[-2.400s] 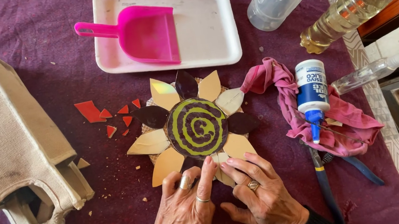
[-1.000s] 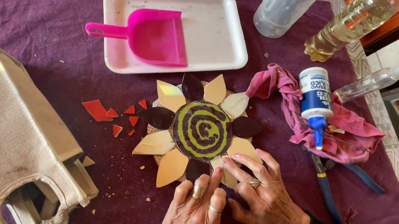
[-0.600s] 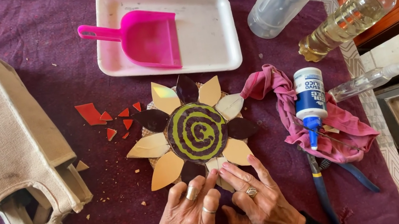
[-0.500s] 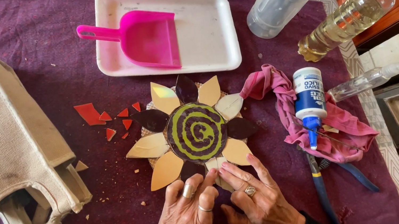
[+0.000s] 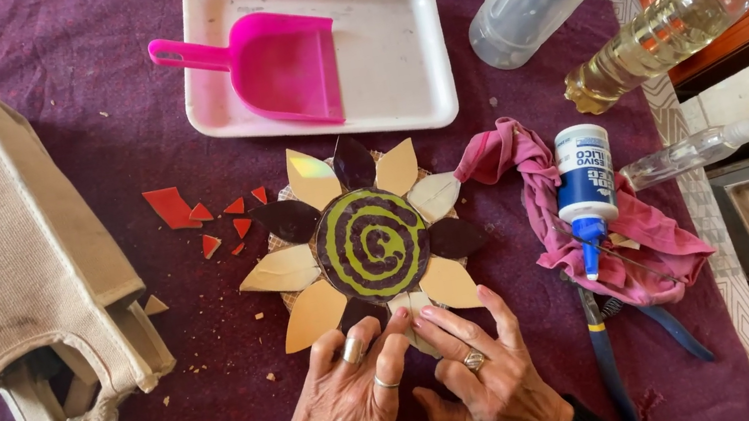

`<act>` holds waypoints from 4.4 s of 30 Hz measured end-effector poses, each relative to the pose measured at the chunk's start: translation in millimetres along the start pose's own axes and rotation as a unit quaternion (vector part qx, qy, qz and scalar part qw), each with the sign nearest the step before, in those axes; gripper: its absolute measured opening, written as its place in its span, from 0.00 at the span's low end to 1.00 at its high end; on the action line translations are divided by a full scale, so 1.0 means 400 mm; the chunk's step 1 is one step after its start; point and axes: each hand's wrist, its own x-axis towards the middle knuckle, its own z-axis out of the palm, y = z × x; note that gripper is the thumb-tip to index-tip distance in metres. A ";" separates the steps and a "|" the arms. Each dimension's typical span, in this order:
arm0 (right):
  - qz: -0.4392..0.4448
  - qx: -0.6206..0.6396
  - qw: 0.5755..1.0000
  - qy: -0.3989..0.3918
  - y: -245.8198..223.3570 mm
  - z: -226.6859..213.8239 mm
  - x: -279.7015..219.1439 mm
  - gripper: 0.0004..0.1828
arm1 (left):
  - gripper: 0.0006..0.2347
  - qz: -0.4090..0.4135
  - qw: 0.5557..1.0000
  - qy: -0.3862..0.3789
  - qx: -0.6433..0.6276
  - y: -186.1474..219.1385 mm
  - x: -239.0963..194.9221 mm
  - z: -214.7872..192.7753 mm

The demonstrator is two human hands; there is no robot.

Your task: The person applies glue from a bottle onto small petal-shaped pieces and presses them onto a round mosaic sunflower base on the table, adding petals around the spiral center. They then handle a canvas bag and sort through scrap pieces on the table.

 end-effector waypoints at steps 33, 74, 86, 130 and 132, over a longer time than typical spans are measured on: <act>0.016 0.013 1.000 -0.004 -0.005 0.008 0.015 0.17 | 0.21 -0.070 0.992 0.104 -0.018 0.026 0.008 -0.100; 0.012 0.001 1.000 -0.011 -0.009 0.008 0.016 0.13 | 0.09 -0.289 0.949 0.104 -0.071 0.063 0.008 -0.041; 0.000 0.004 1.000 0.005 -0.004 0.006 0.011 0.15 | 0.18 -0.266 0.957 0.116 0.017 0.075 0.049 -0.082; 0.568 0.035 0.821 -0.044 0.567 -0.200 -0.012 0.54 | 0.07 -0.178 0.967 -0.069 0.168 0.058 0.069 -0.055; 0.597 0.098 0.795 -0.039 0.555 -0.213 -0.008 0.47 | 0.10 -0.150 0.965 -0.059 0.205 0.059 0.058 -0.046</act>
